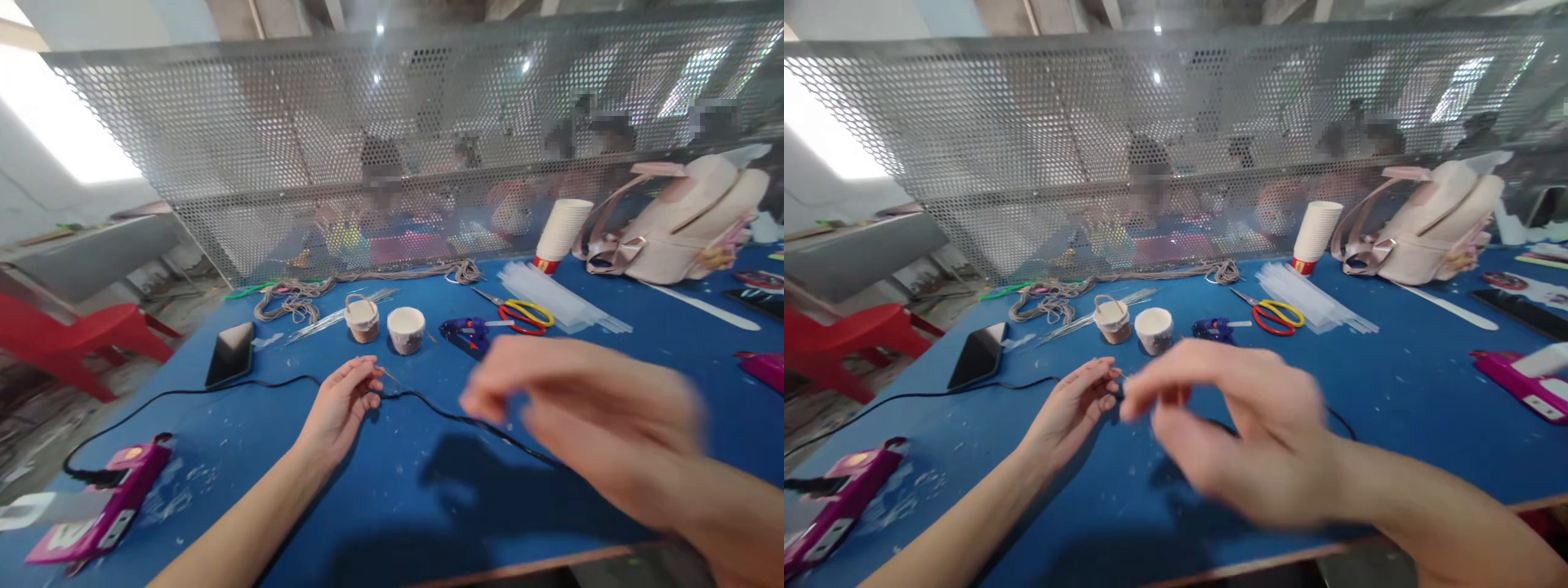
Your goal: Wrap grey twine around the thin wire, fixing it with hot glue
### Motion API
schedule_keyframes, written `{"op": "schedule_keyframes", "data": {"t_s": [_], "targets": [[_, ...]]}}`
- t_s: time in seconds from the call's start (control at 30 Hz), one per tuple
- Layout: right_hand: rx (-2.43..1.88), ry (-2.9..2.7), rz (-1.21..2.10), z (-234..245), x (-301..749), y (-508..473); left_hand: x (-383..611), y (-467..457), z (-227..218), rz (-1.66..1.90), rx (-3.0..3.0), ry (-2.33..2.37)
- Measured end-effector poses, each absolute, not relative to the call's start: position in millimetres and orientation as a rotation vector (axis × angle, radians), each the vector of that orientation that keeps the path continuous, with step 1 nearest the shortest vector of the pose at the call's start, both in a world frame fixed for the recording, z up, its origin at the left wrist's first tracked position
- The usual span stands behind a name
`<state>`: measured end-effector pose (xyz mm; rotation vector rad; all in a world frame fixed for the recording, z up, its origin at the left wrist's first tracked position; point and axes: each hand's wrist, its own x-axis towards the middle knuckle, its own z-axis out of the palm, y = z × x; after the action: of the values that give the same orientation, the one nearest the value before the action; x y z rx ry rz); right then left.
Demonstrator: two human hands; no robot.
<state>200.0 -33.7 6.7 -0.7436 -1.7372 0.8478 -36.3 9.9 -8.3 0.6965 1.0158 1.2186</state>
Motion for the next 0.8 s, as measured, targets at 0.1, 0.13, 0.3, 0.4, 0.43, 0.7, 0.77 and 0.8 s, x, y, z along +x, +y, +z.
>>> {"op": "schedule_keyframes", "data": {"t_s": [0.1, 0.13, 0.3, 0.4, 0.43, 0.7, 0.77, 0.8], "targets": [[-1.027, -1.814, 0.936, 17.2, 167.3, -11.5, -34.7, 8.0, -7.8, 1.198, 0.702, 1.014], [-1.108, -1.821, 1.035, 11.9, 160.4, -7.1, -34.2, 7.7, -7.8, 1.194, 0.705, 1.017], [-1.14, -1.515, 1.567, -24.3, 145.1, 2.6, -31.4, 6.6, -8.3, 1.192, 0.738, 1.044], [-1.08, -1.291, 1.67, -30.0, 142.8, 2.5, -28.4, 4.2, -9.2, 1.178, 0.767, 1.035], [-1.062, -1.23, 1.71, -30.3, 142.5, 2.0, -27.0, 2.9, -9.6, 1.166, 0.778, 1.034], [-1.026, -1.029, 1.893, -33.8, 142.1, -3.7, -15.5, -6.6, -16.2, 1.076, 0.775, 1.062], [-1.042, -1.032, 1.901, -33.7, 142.4, -4.3, -15.0, -6.4, -17.0, 1.101, 0.773, 1.079], [-1.054, -1.04, 1.895, -33.3, 142.9, -4.2, -15.6, -5.8, -16.7, 1.128, 0.78, 1.095]]}}
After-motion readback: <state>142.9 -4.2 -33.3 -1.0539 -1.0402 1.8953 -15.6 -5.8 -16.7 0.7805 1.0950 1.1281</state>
